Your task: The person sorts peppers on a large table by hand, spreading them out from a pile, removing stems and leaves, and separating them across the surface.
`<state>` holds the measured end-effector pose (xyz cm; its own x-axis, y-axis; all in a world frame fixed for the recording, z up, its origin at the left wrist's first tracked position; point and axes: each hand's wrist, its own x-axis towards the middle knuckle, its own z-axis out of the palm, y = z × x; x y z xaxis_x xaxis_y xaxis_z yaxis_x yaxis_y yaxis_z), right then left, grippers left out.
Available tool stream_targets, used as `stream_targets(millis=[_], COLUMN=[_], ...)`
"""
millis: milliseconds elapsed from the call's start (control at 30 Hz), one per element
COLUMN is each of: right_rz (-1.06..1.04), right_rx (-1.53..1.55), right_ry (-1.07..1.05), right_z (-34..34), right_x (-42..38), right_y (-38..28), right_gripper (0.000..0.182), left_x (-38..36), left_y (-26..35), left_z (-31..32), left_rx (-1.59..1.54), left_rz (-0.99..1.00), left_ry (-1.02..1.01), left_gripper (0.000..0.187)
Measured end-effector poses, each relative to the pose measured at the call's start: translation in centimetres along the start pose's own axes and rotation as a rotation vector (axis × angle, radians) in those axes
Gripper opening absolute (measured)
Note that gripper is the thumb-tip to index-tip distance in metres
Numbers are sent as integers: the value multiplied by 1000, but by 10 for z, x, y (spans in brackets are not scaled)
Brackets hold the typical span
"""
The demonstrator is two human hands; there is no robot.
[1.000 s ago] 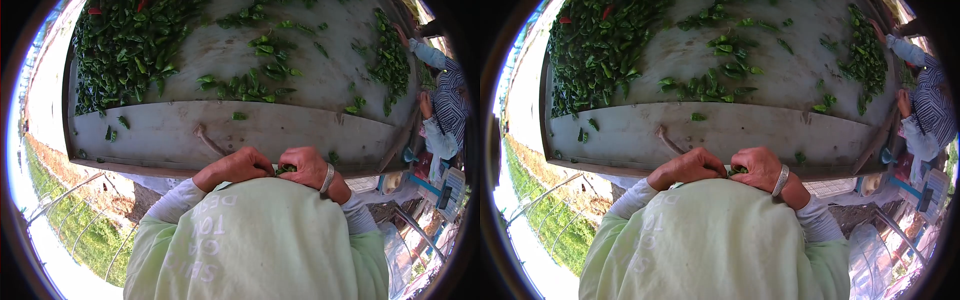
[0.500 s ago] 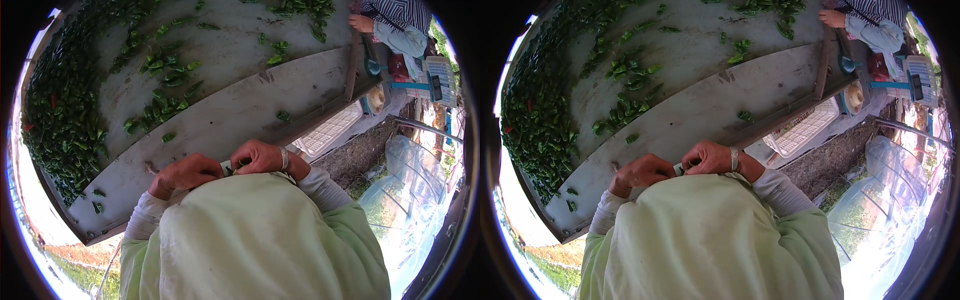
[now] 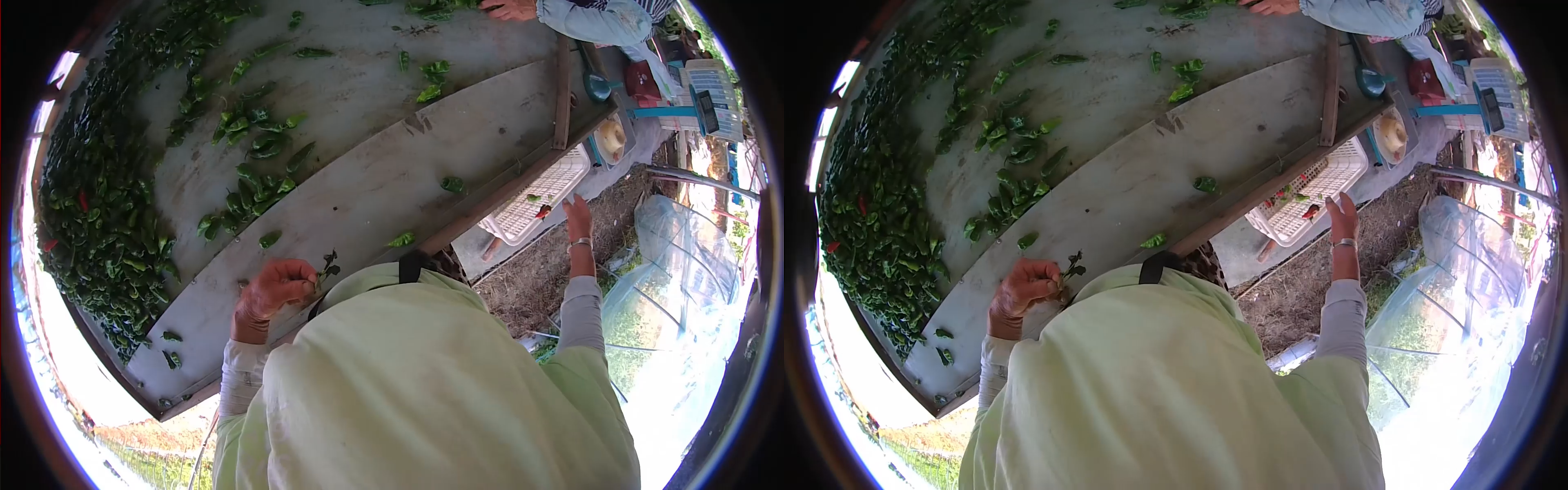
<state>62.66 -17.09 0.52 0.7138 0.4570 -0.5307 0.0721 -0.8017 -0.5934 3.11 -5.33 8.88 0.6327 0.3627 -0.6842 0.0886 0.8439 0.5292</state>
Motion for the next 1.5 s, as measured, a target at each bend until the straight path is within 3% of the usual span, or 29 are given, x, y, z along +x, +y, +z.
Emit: stream_targets(millis=[67,100,167,267,300,367,400,433,467,500,533,600,667,733,800,900,933,1000,1033,1067,1100,1133,1167,1200,1233,1300,1367,1500], right_rz=[-444,-544,-606,-829,-845,-1093,-1089,-546,-253,-116,-18,-68,-326,-598,-1299,-1381,-1390,-899,-919,-490,-53,-67,-330,-580,-582,-1006,-1022,-1164], right_rx=[135,150,-107,-497,-494,-598,-499,-211,-9,443,612,534,-221,-620,-878,-920,-925,-698,-699,-263,166,169,13,-143,-148,-339,-366,-379], right_ry=[78,-77,-254,-434,-462,-377,-437,-569,-607,-704,-707,-752,-873,-1052,-987,-991,-985,-952,-943,-979,-966,-965,-778,-579,-578,-587,-639,-710], right_z=[33,51,98,148,159,174,173,176,173,170,169,175,186,205,222,226,225,227,227,226,227,234,244,252,258,268,268,270], right_x=[-13,-18,-71,-105,-101,-79,-68,-62,-59,-60,-62,-76,-86,-115,-132,-141,-138,-125,-114,-101,-92,-88,-83,-79,-81,-90,-117,-141], right_y=[-27,-41,-95,-117,-112,-93,-92,-94,-110,-121,-132,-142,-138,-119,-103,-105,-106,-115,-129,-148,-163,-169,-170,-170,-171,-166,-163,-145], right_gripper=[35,34,31,37,37,39,37,29,26,29,33,31,27,23,22,21,21,26,26,30,34,34,36,39,39,40,39,37], left_x=[-5,-9,-19,-42,-53,-80,-95,-114,-134,-151,-162,-175,-188,-184,-174,-151,-140,-119,-107,-94,-82,-70,-59,-45,-30,-1,28,90], left_y=[-2,-3,-6,-23,-32,-57,-73,-92,-110,-126,-143,-192,-231,-195,-151,-102,-94,-79,-71,-61,-50,-38,-29,-25,-24,-25,-24,-4], left_z=[-2,-3,-1,-3,-7,-14,-15,-17,-17,-14,-8,1,5,8,14,21,17,7,-1,-9,-15,-19,-22,-27,-35,-41,-38,-12], left_rx=[-8,-12,-80,-178,-189,-251,-265,-276,-293,-103,81,889,1072,956,723,588,580,567,771,981,980,991,997,993,1028,1049,1079,1046], left_rz=[57,62,85,160,169,159,171,87,3,-145,-302,-427,-352,-335,-227,91,150,224,304,388,406,312,212,217,176,122,189,271], left_ry=[-12,3,22,90,118,156,196,199,208,228,231,259,473,521,629,887,939,1001,1131,1261,1271,1280,1282,1283,1264,1242,1347,1343], left_gripper=[12,12,12,10,10,7,7,7,8,11,16,28,29,27,23,18,27,37,52,67,67,78,90,90,91,92,84,76])
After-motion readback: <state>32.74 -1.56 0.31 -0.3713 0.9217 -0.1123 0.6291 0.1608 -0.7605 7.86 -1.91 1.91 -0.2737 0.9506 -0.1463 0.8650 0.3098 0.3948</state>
